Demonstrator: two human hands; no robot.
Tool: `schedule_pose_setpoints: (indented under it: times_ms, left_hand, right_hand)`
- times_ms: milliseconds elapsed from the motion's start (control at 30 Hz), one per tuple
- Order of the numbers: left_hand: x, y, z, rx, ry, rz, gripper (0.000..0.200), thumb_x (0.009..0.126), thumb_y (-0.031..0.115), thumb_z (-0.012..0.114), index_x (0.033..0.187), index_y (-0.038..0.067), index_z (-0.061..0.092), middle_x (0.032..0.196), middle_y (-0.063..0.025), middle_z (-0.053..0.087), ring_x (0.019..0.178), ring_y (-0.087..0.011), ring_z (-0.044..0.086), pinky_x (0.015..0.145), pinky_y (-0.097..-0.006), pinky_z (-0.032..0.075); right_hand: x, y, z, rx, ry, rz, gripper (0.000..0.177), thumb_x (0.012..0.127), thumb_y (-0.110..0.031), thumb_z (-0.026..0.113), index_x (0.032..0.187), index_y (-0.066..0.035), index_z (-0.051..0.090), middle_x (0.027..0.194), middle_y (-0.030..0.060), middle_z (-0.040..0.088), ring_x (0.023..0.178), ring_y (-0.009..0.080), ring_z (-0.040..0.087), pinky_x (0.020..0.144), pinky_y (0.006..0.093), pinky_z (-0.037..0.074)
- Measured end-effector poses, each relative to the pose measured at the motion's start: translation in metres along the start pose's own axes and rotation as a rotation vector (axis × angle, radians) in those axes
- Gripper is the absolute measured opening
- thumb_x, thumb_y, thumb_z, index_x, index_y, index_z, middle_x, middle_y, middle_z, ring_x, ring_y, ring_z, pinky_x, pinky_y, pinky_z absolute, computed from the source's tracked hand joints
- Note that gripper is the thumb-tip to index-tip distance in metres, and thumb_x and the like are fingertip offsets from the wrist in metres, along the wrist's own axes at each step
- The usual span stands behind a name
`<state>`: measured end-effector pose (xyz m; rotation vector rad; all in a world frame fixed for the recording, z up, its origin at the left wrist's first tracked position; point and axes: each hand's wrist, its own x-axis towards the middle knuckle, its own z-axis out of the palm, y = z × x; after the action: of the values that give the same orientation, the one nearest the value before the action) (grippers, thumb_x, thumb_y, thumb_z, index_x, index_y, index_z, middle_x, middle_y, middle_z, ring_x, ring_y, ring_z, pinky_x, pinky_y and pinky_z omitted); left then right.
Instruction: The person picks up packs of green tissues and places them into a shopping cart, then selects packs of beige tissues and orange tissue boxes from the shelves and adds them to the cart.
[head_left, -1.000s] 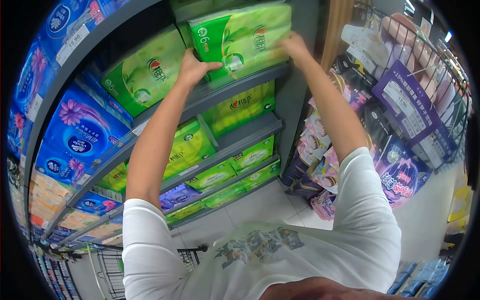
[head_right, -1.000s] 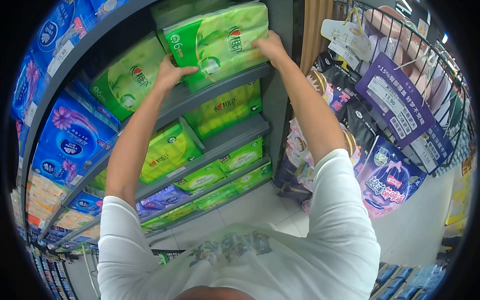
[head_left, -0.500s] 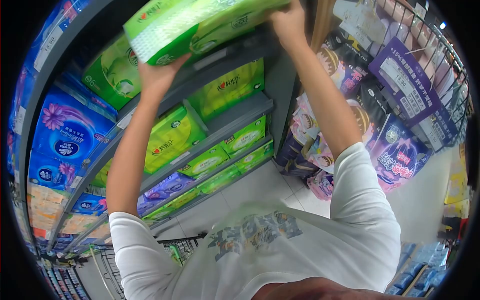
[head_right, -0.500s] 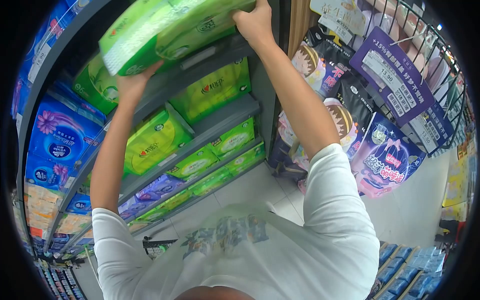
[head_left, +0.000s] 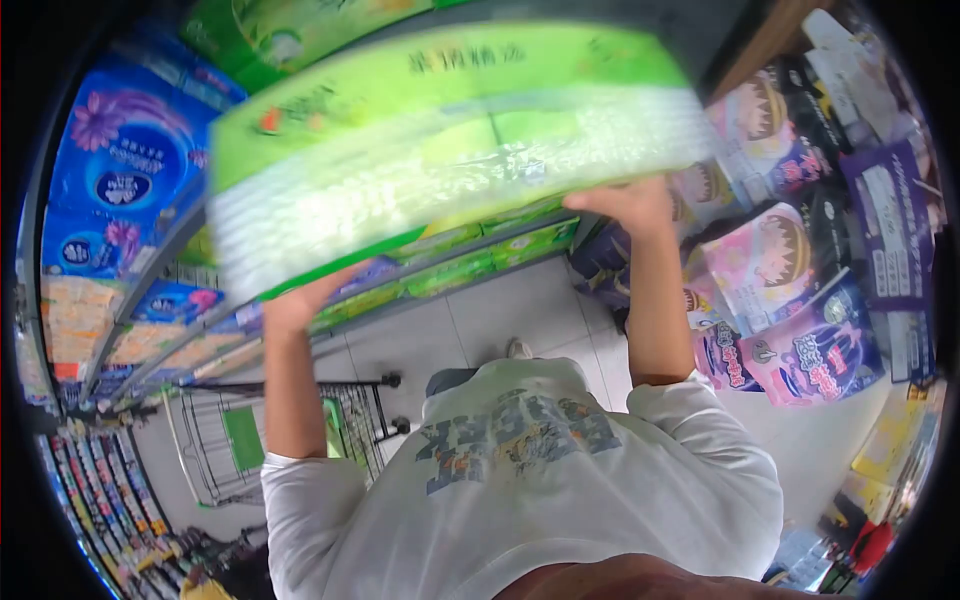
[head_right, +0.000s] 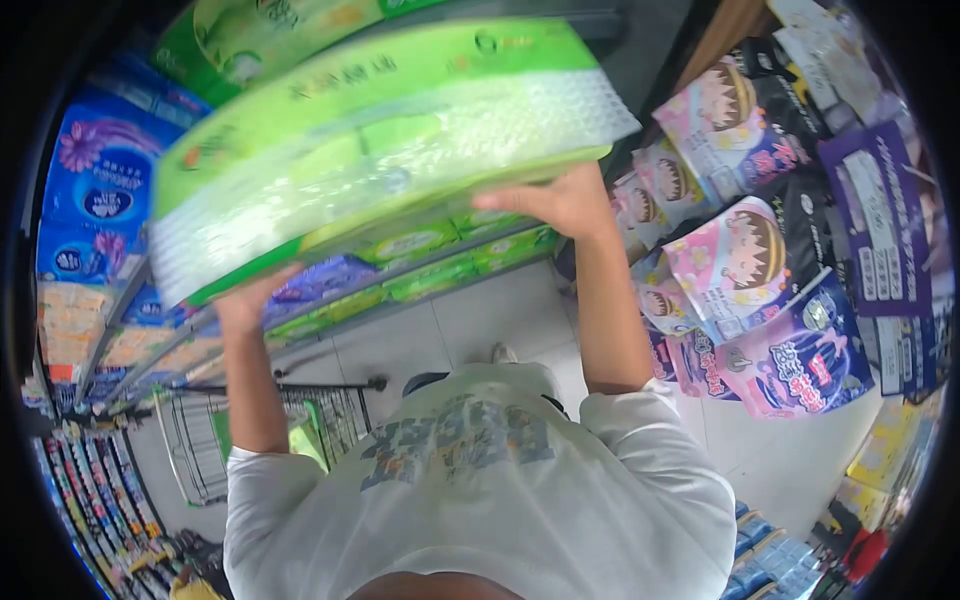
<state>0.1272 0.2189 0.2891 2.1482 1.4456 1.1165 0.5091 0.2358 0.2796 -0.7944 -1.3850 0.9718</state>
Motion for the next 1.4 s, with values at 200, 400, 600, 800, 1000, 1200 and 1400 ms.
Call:
schedule_pose_setpoints:
  times_ms: [200,400,600,800,1000,1200,1400]
  left_hand:
    - [-0.127,-0.029,0.070,-0.531,0.020,-0.475,0.074,0.060,0.004,0.087,0.123,-0.003,0.050,0.111,-0.0112,0.064,0.100,-0.0206,0.062,0.090,-0.0337,0.049]
    - [-0.206,-0.024,0.039,-0.583,0.054,-0.768,0.081,0.060,0.002,0.086,0.131,-0.002,0.048,0.117,-0.0106,0.061,0.107,-0.0197,0.058,0.094,-0.0329,0.046]
    - [-0.217,-0.029,0.000,-0.538,0.271,-0.779,0.079,0.064,0.001,0.083,0.133,-0.004,0.046,0.120,-0.0120,0.060,0.109,-0.0206,0.058,0.095,-0.0338,0.046]
    - [-0.280,-0.034,-0.030,-0.704,0.464,-0.834,0.072,0.074,0.008,0.078,0.135,-0.007,0.043,0.118,-0.0158,0.061,0.106,-0.0220,0.060,0.091,-0.0330,0.048]
    - [-0.405,-0.046,-0.093,-0.751,0.582,-0.917,0.073,0.078,0.010,0.077,0.137,-0.010,0.040,0.118,-0.0175,0.061,0.103,-0.0220,0.061,0.089,-0.0303,0.049]
    - [-0.519,-0.052,-0.164,-0.769,0.632,-1.043,0.070,0.079,0.012,0.076,0.136,-0.009,0.042,0.106,-0.0158,0.065,0.094,-0.0197,0.064,0.080,-0.0294,0.050]
    - [-0.556,-0.073,-0.200,-0.811,0.546,-1.044,0.069,0.079,0.014,0.077,0.135,-0.009,0.044,0.112,-0.0167,0.063,0.095,-0.0206,0.063,0.081,-0.0297,0.050]
  right_hand:
    - [-0.100,0.109,0.039,0.090,-0.067,0.524,0.073,0.061,-0.007,0.088,0.124,0.001,0.053,0.115,0.0090,0.064,0.106,0.0169,0.060,0.093,0.0327,0.048]
    - [-0.153,0.147,0.090,0.148,-0.312,0.693,0.070,0.061,-0.009,0.089,0.122,0.001,0.054,0.111,0.0096,0.066,0.103,0.0177,0.062,0.090,0.0327,0.050]
    - [-0.111,0.141,0.143,0.117,-0.460,0.688,0.062,0.068,-0.014,0.086,0.120,0.000,0.056,0.110,0.0108,0.066,0.099,0.0183,0.064,0.087,0.0328,0.051]
    - [-0.122,0.095,0.203,0.059,-0.460,0.686,0.059,0.071,-0.020,0.084,0.119,0.002,0.056,0.110,0.0135,0.066,0.099,0.0208,0.064,0.085,0.0325,0.051]
    - [-0.242,0.073,0.296,0.070,-0.456,0.813,0.061,0.074,-0.023,0.082,0.122,0.004,0.055,0.113,0.0159,0.066,0.100,0.0219,0.065,0.086,0.0332,0.052]
    - [-0.358,0.048,0.398,0.120,-0.368,0.875,0.060,0.079,-0.023,0.078,0.126,0.004,0.053,0.117,0.0156,0.064,0.105,0.0216,0.063,0.089,0.0327,0.050]
    - [-0.391,0.017,0.439,0.106,-0.280,0.848,0.063,0.079,-0.023,0.078,0.129,0.002,0.050,0.120,0.0142,0.062,0.107,0.0212,0.061,0.090,0.0330,0.049]
